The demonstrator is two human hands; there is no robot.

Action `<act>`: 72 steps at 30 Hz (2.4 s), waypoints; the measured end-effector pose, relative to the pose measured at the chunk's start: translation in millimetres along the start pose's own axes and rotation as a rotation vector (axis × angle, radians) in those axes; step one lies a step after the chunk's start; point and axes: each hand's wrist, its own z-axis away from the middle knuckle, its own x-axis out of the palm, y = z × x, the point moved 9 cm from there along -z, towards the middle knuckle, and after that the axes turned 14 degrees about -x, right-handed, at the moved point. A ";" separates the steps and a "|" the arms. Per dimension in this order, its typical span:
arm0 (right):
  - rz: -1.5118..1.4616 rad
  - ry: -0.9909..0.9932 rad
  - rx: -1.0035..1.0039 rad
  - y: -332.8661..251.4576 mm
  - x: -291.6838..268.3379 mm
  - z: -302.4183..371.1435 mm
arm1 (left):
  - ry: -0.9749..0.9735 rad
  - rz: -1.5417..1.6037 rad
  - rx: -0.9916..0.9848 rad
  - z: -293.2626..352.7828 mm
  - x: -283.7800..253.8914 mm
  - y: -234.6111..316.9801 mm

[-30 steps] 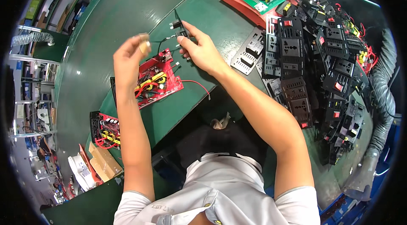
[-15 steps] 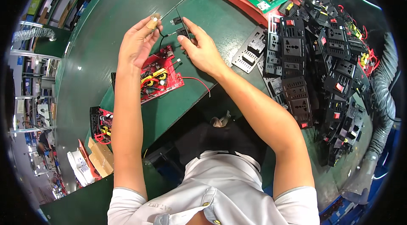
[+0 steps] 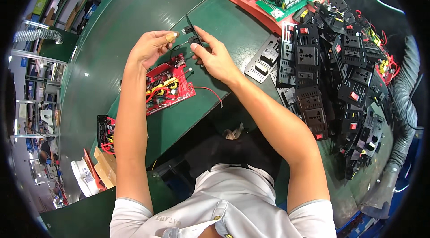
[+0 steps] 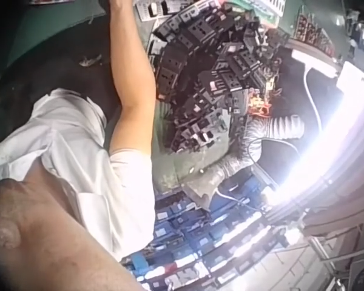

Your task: The recorder is assembling electronic components by connecting internal wiring from a plastic housing to a circuit board and then fitting the housing pieces together.

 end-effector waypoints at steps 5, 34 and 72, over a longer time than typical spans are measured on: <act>-0.020 -0.012 0.018 2.2 -0.5 -1.0 | -0.061 0.133 -0.032 -8.9 -4.9 -16.2; 0.024 -0.053 0.018 1.4 1.0 -1.3 | 0.103 -0.460 0.240 -2.8 8.6 19.9; -0.302 -0.005 0.159 13.9 24.7 9.9 | 0.454 -0.753 0.749 90.3 36.6 -2.8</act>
